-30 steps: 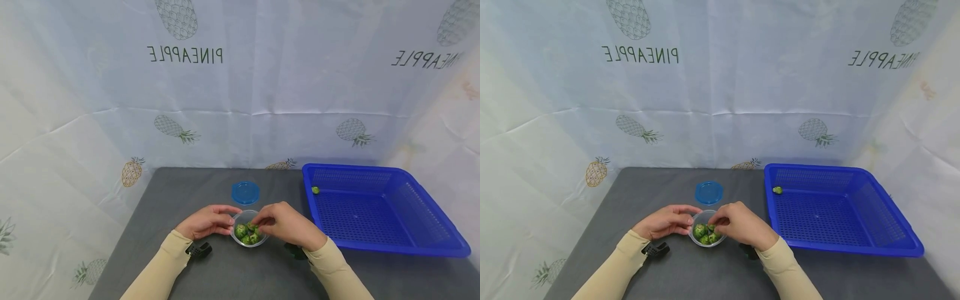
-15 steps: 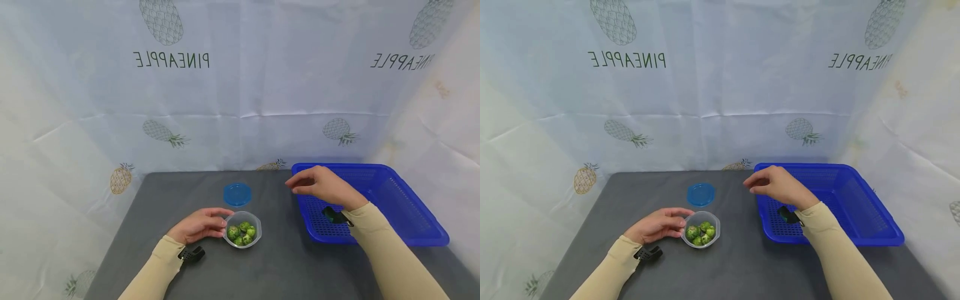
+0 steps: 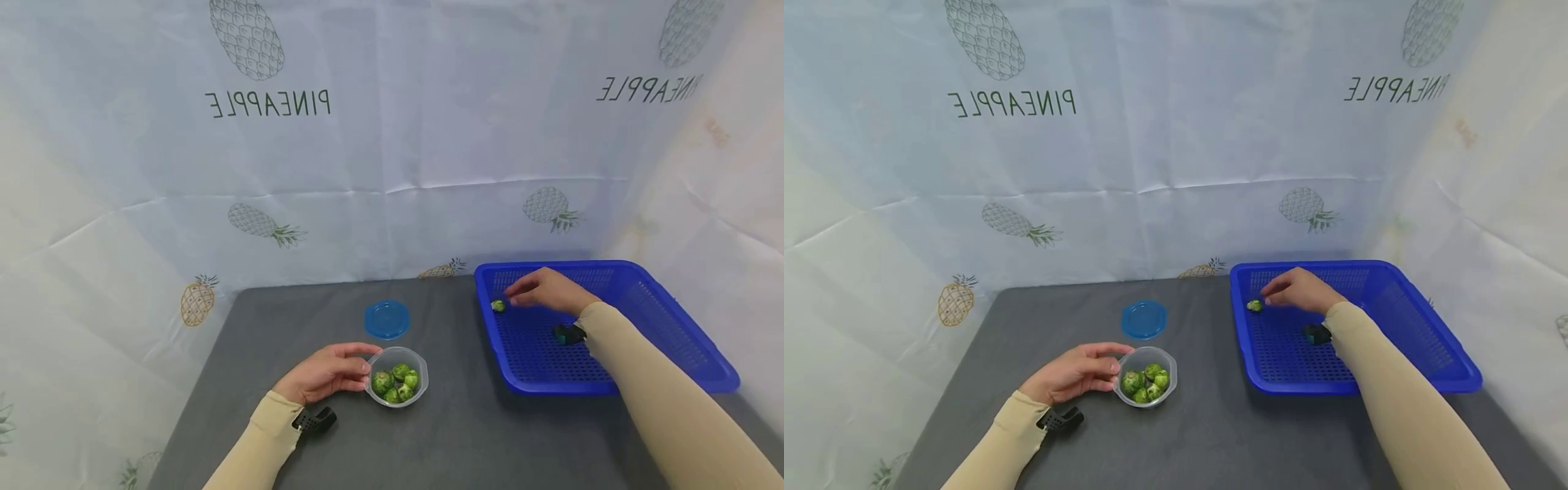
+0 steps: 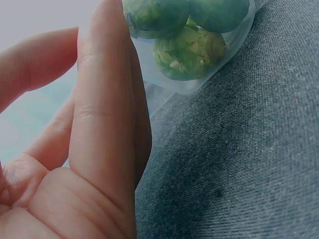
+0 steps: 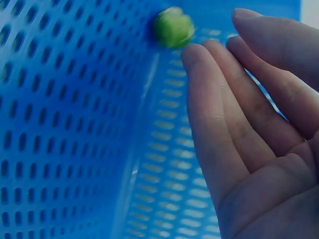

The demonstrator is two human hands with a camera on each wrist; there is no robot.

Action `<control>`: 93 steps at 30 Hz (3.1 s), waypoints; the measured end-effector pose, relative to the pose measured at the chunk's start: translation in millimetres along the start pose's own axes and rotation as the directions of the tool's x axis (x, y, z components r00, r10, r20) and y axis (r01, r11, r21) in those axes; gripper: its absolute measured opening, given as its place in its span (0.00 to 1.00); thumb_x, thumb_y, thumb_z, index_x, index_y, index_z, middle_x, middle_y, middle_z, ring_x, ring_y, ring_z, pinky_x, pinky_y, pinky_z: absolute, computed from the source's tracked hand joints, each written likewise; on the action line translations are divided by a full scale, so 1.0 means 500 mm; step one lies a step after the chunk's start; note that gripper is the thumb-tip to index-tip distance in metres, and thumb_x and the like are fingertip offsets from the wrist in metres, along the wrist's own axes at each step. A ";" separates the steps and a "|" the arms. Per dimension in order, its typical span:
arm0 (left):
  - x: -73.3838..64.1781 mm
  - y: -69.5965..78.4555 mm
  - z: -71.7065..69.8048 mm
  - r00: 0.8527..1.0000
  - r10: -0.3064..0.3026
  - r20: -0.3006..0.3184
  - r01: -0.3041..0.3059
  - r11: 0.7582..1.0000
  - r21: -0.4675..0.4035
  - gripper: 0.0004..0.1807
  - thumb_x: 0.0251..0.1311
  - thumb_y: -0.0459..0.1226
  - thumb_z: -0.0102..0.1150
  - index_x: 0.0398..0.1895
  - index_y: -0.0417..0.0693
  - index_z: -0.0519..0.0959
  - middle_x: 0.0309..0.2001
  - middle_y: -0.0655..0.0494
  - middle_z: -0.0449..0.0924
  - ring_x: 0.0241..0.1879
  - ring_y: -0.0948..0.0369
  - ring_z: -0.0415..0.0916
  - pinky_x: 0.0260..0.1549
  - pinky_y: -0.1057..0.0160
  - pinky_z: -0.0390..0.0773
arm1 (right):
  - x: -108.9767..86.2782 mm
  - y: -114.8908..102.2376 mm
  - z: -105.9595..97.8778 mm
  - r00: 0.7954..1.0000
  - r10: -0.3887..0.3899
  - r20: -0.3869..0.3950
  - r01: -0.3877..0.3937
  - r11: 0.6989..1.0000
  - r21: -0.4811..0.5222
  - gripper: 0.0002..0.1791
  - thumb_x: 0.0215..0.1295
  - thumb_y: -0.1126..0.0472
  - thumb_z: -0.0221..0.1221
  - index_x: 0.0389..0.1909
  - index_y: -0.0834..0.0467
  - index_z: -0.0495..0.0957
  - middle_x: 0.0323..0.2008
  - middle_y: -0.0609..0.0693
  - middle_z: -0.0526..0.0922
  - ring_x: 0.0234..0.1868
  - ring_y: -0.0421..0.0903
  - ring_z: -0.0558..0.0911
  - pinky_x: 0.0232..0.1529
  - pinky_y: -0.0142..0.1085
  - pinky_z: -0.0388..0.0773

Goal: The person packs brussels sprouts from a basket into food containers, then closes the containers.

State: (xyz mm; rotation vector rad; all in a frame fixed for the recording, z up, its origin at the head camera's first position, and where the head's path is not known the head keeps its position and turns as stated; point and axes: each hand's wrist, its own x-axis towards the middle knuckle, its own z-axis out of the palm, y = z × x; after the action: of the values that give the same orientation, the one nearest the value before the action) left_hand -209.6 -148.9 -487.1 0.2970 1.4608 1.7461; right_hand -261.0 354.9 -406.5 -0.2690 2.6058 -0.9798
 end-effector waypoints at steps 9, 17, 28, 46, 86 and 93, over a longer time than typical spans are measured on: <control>-0.004 -0.002 0.000 1.000 -0.018 -0.013 0.018 1.000 -0.006 0.33 0.76 0.31 0.60 0.81 0.37 0.66 0.41 0.56 0.85 0.40 0.66 0.85 0.48 0.66 0.90 | 0.023 0.026 0.015 0.998 0.043 0.043 -0.045 0.998 0.037 0.23 0.77 0.56 0.66 0.66 0.65 0.83 0.61 0.63 0.88 0.61 0.59 0.88 0.63 0.55 0.86; -0.005 0.003 -0.001 1.000 -0.013 -0.022 0.013 1.000 -0.011 0.33 0.76 0.31 0.61 0.81 0.38 0.67 0.42 0.55 0.85 0.41 0.65 0.85 0.48 0.66 0.90 | 0.039 0.022 0.025 0.999 0.035 0.035 -0.036 0.998 0.047 0.22 0.76 0.59 0.66 0.64 0.67 0.84 0.59 0.64 0.89 0.58 0.57 0.89 0.59 0.51 0.89; -0.005 0.005 -0.002 1.000 -0.016 -0.012 0.016 1.000 -0.015 0.32 0.76 0.30 0.60 0.81 0.37 0.67 0.42 0.56 0.84 0.40 0.66 0.85 0.48 0.66 0.91 | 0.046 0.018 0.037 0.998 0.047 0.030 -0.048 0.997 0.054 0.19 0.74 0.61 0.68 0.60 0.67 0.86 0.56 0.63 0.90 0.55 0.56 0.91 0.57 0.50 0.90; -0.004 0.001 -0.008 1.000 -0.007 -0.020 0.007 1.000 0.000 0.31 0.77 0.30 0.59 0.81 0.37 0.67 0.42 0.55 0.84 0.41 0.65 0.85 0.49 0.66 0.90 | 0.052 -0.007 0.057 0.998 0.003 -0.065 -0.009 0.995 -0.095 0.16 0.68 0.54 0.74 0.53 0.57 0.91 0.52 0.56 0.92 0.50 0.50 0.91 0.54 0.52 0.90; -0.009 0.008 -0.011 1.000 0.000 -0.030 0.001 1.000 0.024 0.32 0.76 0.33 0.61 0.81 0.39 0.68 0.44 0.55 0.83 0.40 0.64 0.87 0.48 0.65 0.91 | -0.034 -0.344 0.308 0.975 -0.128 -0.184 0.151 0.981 0.118 0.07 0.67 0.57 0.75 0.44 0.47 0.93 0.40 0.43 0.93 0.40 0.39 0.89 0.47 0.42 0.90; -0.001 0.012 -0.010 1.000 -0.005 -0.025 0.006 1.000 0.017 0.32 0.76 0.32 0.60 0.81 0.38 0.68 0.42 0.55 0.83 0.38 0.64 0.87 0.47 0.65 0.91 | -0.029 -0.343 0.363 0.972 -0.164 -0.170 0.184 0.976 0.112 0.07 0.66 0.59 0.76 0.43 0.51 0.93 0.37 0.44 0.92 0.37 0.39 0.88 0.43 0.39 0.90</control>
State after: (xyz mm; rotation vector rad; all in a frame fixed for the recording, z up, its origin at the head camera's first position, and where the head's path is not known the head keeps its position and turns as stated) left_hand -215.1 -153.0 -483.2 0.2809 1.4939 1.7391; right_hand -169.0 122.5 -416.1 -0.4084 2.6832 -1.2714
